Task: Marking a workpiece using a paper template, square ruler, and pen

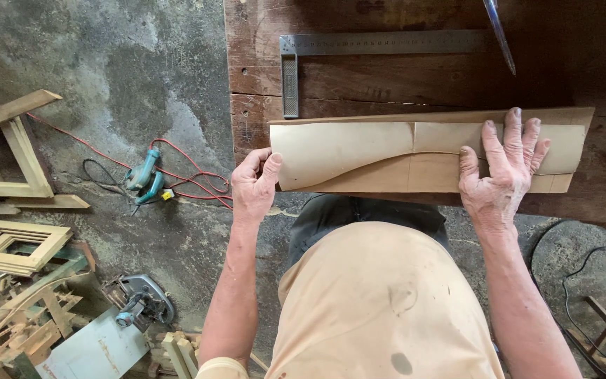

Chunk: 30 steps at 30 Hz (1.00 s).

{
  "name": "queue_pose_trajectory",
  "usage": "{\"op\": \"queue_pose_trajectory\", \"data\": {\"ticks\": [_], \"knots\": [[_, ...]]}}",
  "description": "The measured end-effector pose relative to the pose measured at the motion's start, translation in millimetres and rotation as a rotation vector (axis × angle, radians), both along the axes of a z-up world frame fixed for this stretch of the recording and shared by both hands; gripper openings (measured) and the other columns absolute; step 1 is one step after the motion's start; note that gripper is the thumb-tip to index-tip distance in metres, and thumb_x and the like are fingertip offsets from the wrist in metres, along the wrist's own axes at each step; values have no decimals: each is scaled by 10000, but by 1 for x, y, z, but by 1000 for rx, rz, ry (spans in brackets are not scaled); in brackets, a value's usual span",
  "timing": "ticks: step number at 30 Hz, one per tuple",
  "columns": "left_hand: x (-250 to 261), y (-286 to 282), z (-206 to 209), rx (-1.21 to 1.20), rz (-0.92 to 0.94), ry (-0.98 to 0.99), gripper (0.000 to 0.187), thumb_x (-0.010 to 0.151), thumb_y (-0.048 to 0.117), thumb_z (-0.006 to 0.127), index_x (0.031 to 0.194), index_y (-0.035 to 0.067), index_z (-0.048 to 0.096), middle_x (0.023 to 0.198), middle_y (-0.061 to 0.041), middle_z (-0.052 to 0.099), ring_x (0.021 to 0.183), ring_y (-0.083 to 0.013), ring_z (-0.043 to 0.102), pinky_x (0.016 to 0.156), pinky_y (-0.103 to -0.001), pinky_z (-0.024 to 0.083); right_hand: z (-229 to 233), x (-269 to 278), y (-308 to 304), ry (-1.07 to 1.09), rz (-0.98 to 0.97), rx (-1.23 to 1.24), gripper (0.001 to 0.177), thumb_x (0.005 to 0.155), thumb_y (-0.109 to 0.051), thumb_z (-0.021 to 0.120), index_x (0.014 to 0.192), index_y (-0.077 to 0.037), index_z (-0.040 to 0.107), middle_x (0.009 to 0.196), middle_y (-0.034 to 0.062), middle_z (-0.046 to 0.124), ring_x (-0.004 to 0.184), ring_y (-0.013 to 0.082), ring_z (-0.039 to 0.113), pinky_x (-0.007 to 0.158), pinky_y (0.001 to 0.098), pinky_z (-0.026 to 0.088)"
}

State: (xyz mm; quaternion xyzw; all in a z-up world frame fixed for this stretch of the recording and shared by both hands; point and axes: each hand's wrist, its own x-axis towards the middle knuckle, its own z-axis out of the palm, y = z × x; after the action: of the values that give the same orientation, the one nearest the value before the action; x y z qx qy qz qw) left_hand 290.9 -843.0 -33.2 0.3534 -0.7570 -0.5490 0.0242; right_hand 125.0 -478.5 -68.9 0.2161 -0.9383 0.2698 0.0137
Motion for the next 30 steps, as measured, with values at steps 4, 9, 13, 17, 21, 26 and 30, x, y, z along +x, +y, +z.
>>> {"op": "queue_pose_trajectory", "data": {"ticks": [4, 9, 13, 17, 21, 26, 30], "knots": [[-1, 0, 0, -4, -7, -1, 335, 1004, 375, 658, 1070, 53, 720, 805, 47, 568, 724, -67, 465, 629, -240, 415, -2, 0, 0, 17, -2, -6, 445, 1125, -259, 698, 1439, 55, 718, 1609, 311, 464, 1529, 500, 273, 1235, 656, 107], [-2, 0, -1, -12, -11, -9, 328, 1005, 369, 656, 1071, 55, 722, 819, 52, 587, 744, -62, 479, 662, -237, 428, -2, 0, 0, 23, -2, 14, 450, 1125, -271, 700, 1420, 68, 728, 1607, 306, 476, 1522, 511, 295, 1230, 660, 120], [-2, -1, -1, -12, -10, -16, 330, 1002, 380, 657, 1068, 63, 722, 822, 58, 582, 751, -62, 471, 669, -236, 424, -3, 0, 1, 19, 1, 14, 434, 1120, -253, 713, 1437, 44, 715, 1611, 299, 470, 1522, 515, 296, 1228, 663, 118], [-2, 0, -1, 6, 14, -27, 316, 1017, 382, 630, 1036, 76, 711, 754, 48, 557, 669, -63, 490, 597, -244, 424, -2, 0, -1, 26, -3, 10, 447, 1127, -267, 702, 1423, 67, 729, 1606, 303, 478, 1522, 510, 297, 1230, 661, 120], [-2, -2, 0, 13, 30, -107, 363, 1053, 440, 518, 937, 129, 663, 617, 18, 526, 569, -68, 502, 535, -262, 409, -2, 0, 0, 21, -3, 6, 426, 1110, -219, 730, 1428, 65, 721, 1603, 311, 478, 1518, 521, 301, 1230, 660, 116], [-4, -1, 2, 26, 55, -117, 399, 1047, 470, 497, 938, 131, 677, 599, 12, 531, 567, -73, 488, 557, -265, 411, -3, 0, 0, 24, 0, 1, 432, 1120, -247, 710, 1422, 62, 726, 1604, 312, 478, 1521, 517, 299, 1233, 653, 112], [-6, -1, 6, 7, 40, -138, 408, 1042, 488, 496, 940, 135, 674, 598, 21, 529, 574, -76, 478, 560, -272, 412, -2, 0, -1, 27, -2, 2, 433, 1126, -253, 710, 1428, 57, 726, 1607, 298, 476, 1525, 503, 296, 1236, 650, 115]]}}
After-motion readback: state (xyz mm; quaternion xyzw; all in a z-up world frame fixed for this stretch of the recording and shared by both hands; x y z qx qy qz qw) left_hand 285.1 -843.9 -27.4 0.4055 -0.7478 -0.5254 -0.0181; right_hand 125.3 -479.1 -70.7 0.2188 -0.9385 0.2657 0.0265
